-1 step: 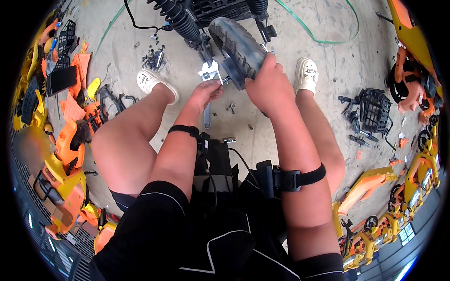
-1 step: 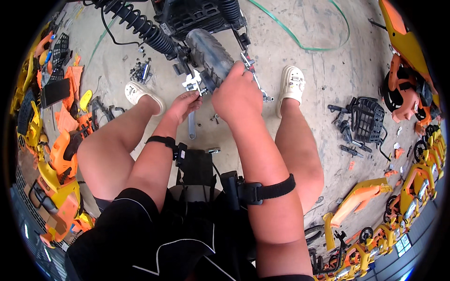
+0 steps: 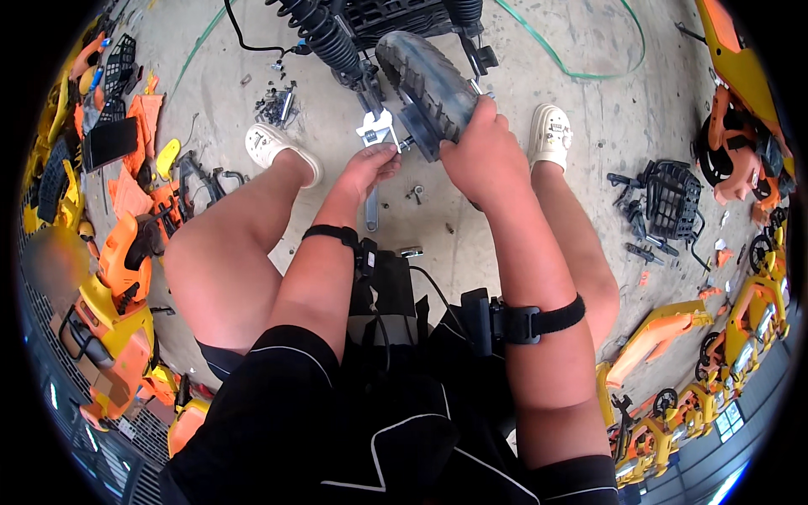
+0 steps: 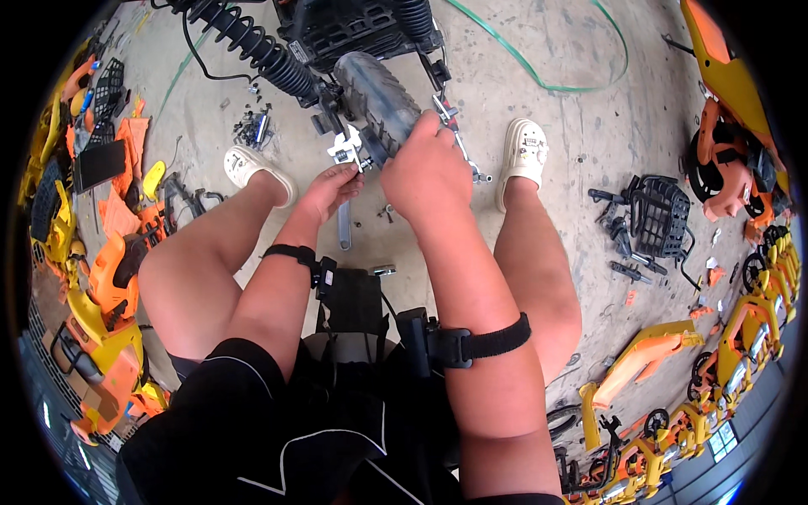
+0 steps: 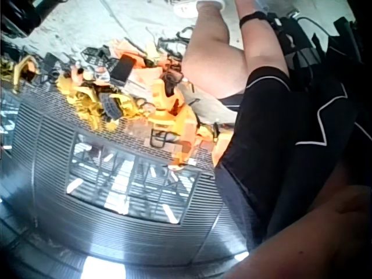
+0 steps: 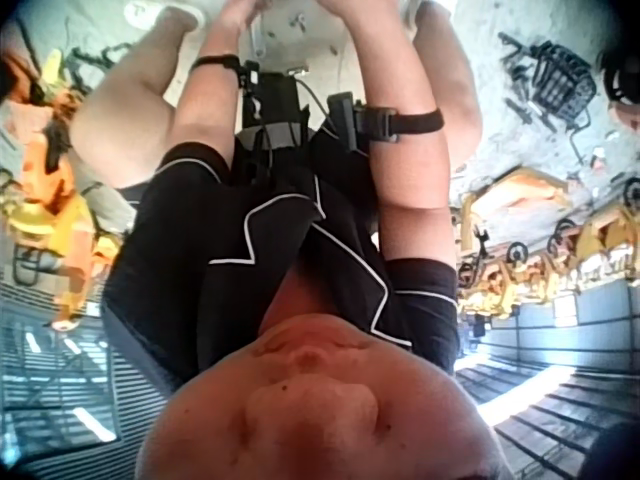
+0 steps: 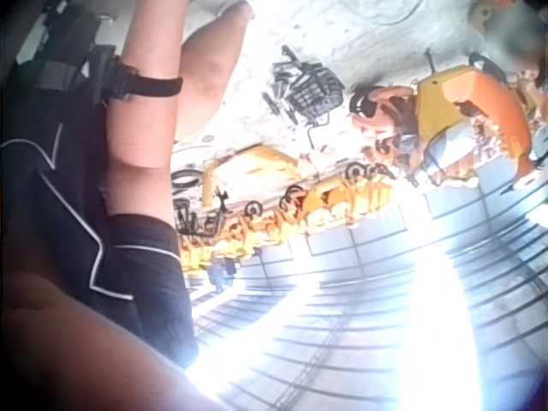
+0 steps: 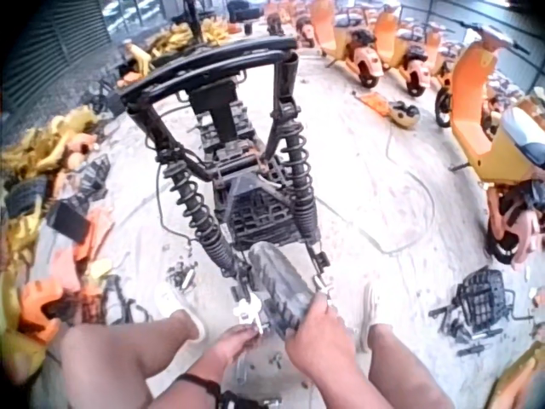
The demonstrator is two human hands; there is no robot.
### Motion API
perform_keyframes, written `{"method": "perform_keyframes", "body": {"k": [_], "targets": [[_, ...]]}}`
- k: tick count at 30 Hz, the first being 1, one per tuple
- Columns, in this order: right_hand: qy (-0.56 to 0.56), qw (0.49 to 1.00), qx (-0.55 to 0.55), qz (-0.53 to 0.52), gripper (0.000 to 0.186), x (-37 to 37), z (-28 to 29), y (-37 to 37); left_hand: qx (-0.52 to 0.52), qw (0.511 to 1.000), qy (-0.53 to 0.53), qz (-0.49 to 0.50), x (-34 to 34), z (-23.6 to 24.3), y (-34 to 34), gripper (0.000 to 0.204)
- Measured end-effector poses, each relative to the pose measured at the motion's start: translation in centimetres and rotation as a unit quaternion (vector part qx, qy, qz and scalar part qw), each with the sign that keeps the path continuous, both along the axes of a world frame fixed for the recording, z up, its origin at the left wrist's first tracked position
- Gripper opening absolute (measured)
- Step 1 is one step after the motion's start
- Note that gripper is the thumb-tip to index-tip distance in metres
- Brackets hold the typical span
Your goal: The person assembles a wheel onto a vehicle frame by hand and secures a bolt using a wrench and a socket tool.
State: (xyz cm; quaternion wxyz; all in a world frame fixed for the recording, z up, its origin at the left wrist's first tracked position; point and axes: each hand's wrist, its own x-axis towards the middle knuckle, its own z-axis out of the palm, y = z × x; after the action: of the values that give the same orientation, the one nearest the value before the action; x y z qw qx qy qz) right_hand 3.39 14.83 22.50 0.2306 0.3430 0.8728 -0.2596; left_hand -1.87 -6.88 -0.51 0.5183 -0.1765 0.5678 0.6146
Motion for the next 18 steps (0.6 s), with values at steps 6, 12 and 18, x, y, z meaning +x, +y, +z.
{"method": "perform_keyframes", "body": {"k": [6,12,18], "targets": [[-0.004,1.0,0.003,0.01,0.077,0.0,0.0,0.0,-0.014,1.0,0.009,0.014,0.3,1.1,1.2,0.032],[-0.019,1.0,-0.001,0.006,0.081,-0.3,0.2,0.0,-0.004,0.999,0.028,0.018,0.4,-0.5,0.9,0.035],[-0.005,1.0,-0.005,0.004,0.07,-0.2,0.3,-0.3,0.009,0.991,0.018,0.13,2.3,-0.1,1.6,0.031]]}}
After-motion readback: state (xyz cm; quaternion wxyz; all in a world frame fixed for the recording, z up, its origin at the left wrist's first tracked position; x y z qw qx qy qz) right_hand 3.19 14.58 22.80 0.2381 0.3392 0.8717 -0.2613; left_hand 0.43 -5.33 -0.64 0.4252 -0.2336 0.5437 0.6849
